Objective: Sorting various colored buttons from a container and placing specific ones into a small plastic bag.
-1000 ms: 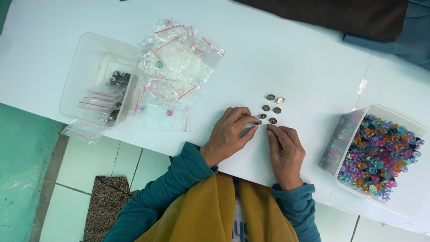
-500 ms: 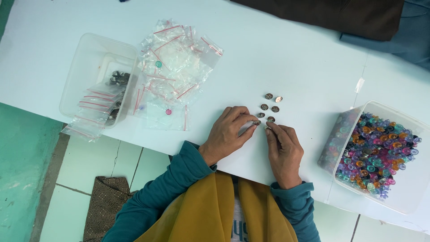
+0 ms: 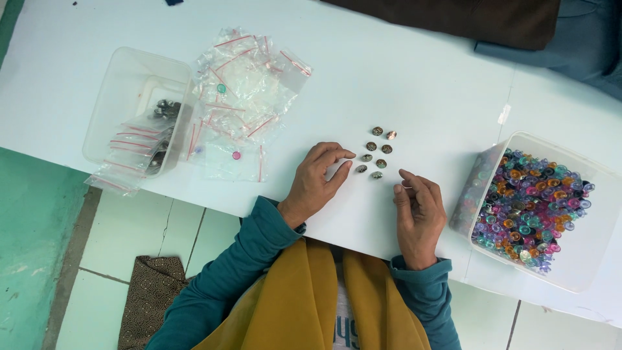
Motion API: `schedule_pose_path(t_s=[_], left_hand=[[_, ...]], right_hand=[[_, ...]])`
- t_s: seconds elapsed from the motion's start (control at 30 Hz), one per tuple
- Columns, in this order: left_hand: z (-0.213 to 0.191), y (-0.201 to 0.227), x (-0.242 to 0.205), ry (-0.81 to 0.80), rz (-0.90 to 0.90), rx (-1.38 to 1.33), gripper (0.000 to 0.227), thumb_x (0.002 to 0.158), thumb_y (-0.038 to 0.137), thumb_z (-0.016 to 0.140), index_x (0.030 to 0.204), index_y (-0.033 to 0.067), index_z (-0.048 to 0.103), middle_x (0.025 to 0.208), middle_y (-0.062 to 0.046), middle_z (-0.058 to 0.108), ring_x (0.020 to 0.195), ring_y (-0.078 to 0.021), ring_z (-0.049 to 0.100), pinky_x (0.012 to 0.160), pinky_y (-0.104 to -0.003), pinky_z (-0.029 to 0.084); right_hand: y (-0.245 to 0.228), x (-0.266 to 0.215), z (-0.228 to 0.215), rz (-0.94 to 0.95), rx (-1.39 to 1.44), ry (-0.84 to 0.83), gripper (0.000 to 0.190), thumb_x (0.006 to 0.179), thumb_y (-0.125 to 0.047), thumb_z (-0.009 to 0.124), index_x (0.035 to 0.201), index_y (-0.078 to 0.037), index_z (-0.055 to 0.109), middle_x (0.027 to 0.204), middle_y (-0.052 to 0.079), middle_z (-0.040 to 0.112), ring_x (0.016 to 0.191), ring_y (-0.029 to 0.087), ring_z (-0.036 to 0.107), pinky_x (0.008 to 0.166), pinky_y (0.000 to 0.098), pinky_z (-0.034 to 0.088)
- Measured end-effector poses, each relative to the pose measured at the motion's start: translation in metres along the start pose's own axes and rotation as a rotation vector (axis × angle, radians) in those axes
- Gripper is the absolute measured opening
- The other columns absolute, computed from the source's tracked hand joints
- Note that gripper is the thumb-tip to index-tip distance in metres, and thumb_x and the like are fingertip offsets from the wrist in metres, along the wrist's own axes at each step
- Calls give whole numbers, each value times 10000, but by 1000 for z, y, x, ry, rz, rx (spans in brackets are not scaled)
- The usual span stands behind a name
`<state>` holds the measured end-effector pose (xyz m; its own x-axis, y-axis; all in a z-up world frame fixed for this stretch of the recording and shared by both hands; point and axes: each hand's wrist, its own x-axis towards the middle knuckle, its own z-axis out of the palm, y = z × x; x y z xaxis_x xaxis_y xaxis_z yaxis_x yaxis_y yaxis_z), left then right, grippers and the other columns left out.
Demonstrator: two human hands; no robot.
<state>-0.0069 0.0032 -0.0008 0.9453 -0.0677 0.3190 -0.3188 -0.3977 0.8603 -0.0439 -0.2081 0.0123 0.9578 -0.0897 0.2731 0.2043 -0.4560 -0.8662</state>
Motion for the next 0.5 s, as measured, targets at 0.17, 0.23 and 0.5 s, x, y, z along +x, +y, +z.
schedule_pose_path(t_s=[0.17, 0.23, 0.5], left_hand=[[0, -4, -3, 37, -30, -64, 123, 1010, 121, 634, 1111, 108, 704, 997, -51, 615, 855, -204, 641, 685, -325, 543], [0, 0, -4, 62, -32, -93, 126, 1012, 124, 634, 1111, 117, 710, 994, -38, 620, 844, -189, 641, 672, -312, 538], [31, 76, -2, -228, 208, -228, 186, 996, 49, 618, 1135, 142, 698, 1098, -63, 635, 988, -200, 664, 924, -310, 524]], right_hand=[[3, -14, -7, 18, 27, -11, 252, 1038, -9, 648, 1277, 59, 686, 1062, 204, 592, 817, 234, 656, 701, 362, 582], [1, -21, -13, 29, 34, -14, 253, 1032, -14, 653, 1273, 54, 693, 1064, 203, 595, 827, 230, 659, 709, 363, 582], [-45, -38, -83, 41, -124, -362, 251, 965, -142, 662, 1193, -85, 751, 1129, 89, 670, 779, 149, 654, 773, 295, 531]])
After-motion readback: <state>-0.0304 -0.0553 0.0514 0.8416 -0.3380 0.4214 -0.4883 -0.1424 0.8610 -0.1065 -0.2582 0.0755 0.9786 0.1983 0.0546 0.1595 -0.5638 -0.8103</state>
